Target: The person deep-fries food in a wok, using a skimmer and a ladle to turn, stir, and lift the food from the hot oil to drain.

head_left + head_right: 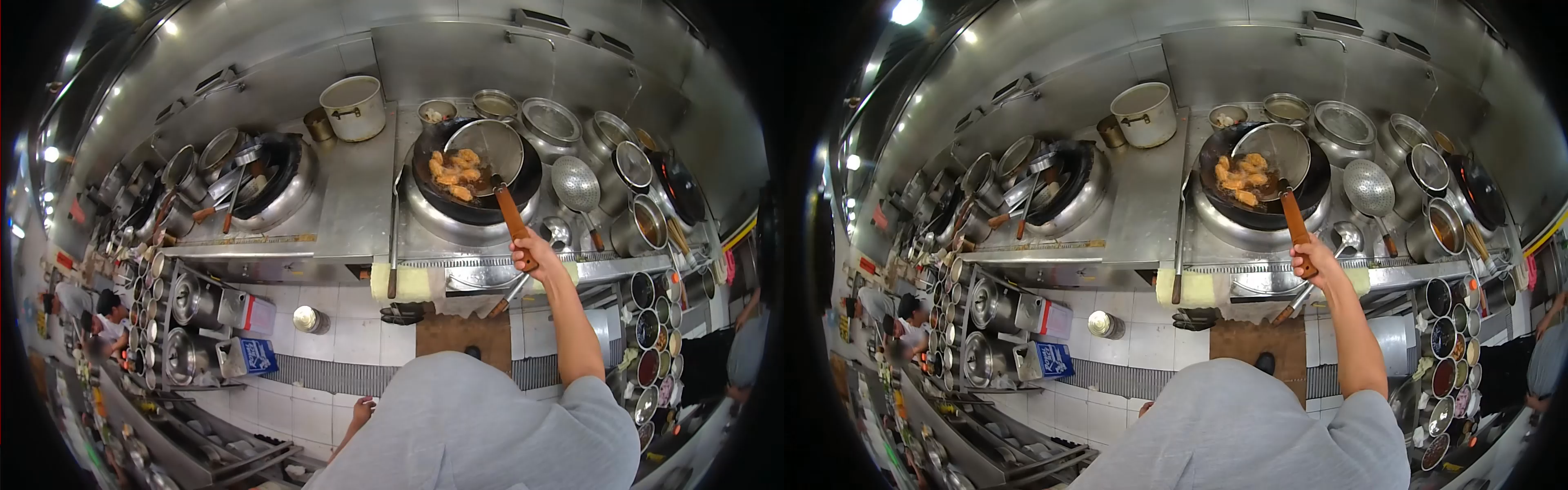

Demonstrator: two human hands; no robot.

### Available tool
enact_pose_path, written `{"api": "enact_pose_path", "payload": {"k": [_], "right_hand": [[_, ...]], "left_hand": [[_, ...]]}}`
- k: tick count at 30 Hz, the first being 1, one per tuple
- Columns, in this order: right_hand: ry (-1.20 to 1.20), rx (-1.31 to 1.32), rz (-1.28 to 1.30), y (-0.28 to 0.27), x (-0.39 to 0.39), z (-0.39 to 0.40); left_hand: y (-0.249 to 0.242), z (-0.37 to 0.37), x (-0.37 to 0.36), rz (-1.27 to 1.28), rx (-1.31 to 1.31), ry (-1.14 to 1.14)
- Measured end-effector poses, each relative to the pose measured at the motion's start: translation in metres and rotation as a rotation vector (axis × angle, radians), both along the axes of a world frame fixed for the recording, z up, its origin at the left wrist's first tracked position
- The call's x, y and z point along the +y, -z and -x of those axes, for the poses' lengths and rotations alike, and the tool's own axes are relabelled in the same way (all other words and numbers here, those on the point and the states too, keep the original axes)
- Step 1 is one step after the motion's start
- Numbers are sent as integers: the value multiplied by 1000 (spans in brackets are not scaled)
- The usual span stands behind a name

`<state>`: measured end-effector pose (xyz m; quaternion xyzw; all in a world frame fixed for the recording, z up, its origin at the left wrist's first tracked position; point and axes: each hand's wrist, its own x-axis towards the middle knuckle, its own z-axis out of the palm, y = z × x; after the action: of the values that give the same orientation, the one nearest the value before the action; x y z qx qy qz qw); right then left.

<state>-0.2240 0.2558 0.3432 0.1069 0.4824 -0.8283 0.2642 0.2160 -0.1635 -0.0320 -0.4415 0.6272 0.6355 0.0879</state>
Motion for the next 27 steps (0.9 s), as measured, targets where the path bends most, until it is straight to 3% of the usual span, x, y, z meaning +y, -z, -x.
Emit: {"api": "enact_pose_path", "payload": {"k": [3, 4, 6, 7, 9, 11, 13, 16, 19, 20, 21, 24, 26, 27], "right_hand": [[-41, 7, 28, -20, 7, -5], [-77, -103, 219, -18, 21, 6], [-81, -242, 456, -25, 24, 14], [-78, -237, 449, -15, 17, 14], [-90, -173, 375, 14, -8, 16], [-46, -89, 325, -16, -39, -11], [-94, -241, 529, -16, -13, 3], [-88, -244, 499, 1, -2, 6], [-35, -206, 472, -29, -25, -15], [-61, -251, 562, -25, -13, -8], [-82, -300, 652, -19, 1, -2], [-40, -220, 567, -38, -20, -20], [17, -232, 546, -47, -22, -27], [-16, -292, 638, -45, -8, -19]], "left_hand": [[8, -7, -4, 64, 50, 142], [27, -13, -10, 61, 59, 139], [67, -24, -15, 671, 443, 570], [66, -21, -12, 665, 450, 569], [46, -3, -6, -190, 27, -20], [33, 7, -4, -109, 14, 47], [25, 17, -9, -22, -14, 124], [12, 19, -11, -152, 103, 84], [4, 23, -16, -146, 32, 53], [9, 21, -20, -124, 90, 97], [45, 14, -31, -88, 132, 166], [70, 18, -42, -4, 226, 296], [69, 15, -50, 407, -4, 678], [67, 12, -53, 415, -11, 682]]}}
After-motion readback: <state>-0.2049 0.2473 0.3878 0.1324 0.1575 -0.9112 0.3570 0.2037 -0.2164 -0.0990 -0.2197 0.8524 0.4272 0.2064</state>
